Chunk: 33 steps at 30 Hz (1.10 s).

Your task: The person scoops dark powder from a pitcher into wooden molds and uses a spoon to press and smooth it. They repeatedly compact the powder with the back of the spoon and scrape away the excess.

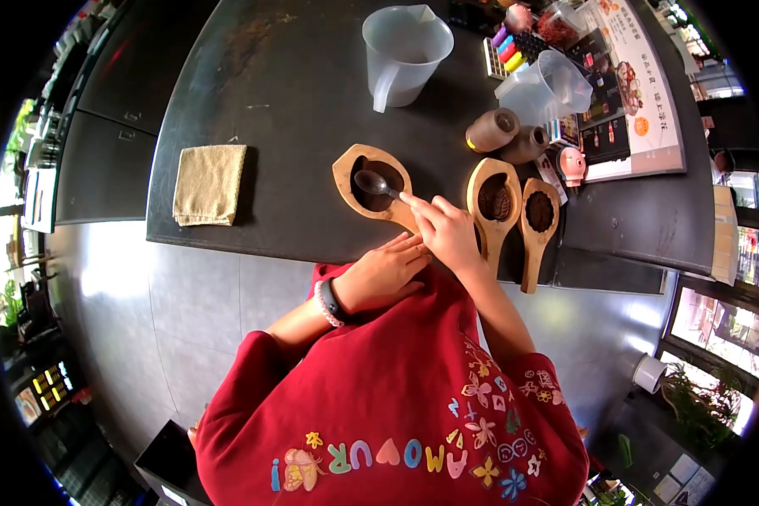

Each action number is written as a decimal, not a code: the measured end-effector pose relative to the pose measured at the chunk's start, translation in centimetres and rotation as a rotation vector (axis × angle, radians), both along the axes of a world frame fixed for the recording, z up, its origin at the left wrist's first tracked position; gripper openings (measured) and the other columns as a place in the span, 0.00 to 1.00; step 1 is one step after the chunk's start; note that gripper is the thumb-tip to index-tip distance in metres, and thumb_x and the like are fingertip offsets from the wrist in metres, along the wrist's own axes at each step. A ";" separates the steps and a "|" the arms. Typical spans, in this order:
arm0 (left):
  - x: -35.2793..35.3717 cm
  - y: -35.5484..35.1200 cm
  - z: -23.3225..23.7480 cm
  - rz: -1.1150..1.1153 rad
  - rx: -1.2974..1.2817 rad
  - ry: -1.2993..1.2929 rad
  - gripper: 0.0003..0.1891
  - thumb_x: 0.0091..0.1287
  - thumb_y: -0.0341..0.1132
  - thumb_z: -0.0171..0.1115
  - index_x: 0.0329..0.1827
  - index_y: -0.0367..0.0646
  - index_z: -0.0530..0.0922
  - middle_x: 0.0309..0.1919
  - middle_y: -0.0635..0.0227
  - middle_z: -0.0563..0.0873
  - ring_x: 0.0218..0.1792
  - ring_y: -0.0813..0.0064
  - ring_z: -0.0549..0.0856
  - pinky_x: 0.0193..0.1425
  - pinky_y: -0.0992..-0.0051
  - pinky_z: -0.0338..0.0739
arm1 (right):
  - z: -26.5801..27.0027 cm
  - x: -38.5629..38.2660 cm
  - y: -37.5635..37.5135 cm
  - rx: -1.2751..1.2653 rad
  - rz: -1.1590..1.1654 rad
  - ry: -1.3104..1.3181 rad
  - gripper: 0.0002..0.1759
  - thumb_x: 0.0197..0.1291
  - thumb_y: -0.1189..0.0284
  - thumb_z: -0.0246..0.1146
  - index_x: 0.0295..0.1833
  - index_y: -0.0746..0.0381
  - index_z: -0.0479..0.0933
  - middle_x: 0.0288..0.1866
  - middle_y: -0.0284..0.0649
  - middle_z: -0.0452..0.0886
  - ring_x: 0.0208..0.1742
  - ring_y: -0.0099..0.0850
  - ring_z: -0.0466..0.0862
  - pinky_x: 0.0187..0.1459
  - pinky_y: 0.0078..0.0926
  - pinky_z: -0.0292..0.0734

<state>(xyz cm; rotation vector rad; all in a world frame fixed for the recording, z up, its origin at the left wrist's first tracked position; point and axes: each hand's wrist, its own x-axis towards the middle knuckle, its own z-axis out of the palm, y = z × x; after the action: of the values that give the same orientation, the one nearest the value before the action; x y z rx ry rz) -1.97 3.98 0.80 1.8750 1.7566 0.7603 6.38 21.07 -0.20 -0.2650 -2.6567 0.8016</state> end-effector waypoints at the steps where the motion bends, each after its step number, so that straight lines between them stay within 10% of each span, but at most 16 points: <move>1: 0.0 0.0 -0.2 0.002 0.015 0.001 0.24 0.68 0.40 0.68 0.63 0.37 0.76 0.67 0.58 0.79 0.75 0.57 0.72 0.83 0.59 0.63 | 0.3 -0.1 0.1 -0.014 0.006 0.002 0.21 0.64 0.76 0.66 0.62 0.51 0.85 0.29 0.38 0.75 0.22 0.35 0.81 0.26 0.32 0.79; 33: 0.0 0.1 -0.4 0.013 0.060 -0.001 0.26 0.70 0.40 0.66 0.67 0.36 0.75 0.68 0.54 0.79 0.78 0.56 0.69 0.83 0.59 0.63 | 0.1 1.1 0.1 -0.099 -0.120 0.068 0.18 0.69 0.75 0.65 0.61 0.51 0.86 0.26 0.42 0.76 0.23 0.38 0.79 0.27 0.34 0.76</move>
<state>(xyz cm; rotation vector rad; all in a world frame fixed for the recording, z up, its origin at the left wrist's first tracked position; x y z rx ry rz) -2.00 4.04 0.43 1.9033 1.7646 0.8268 7.47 21.13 -0.11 -0.4110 -2.5151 0.8884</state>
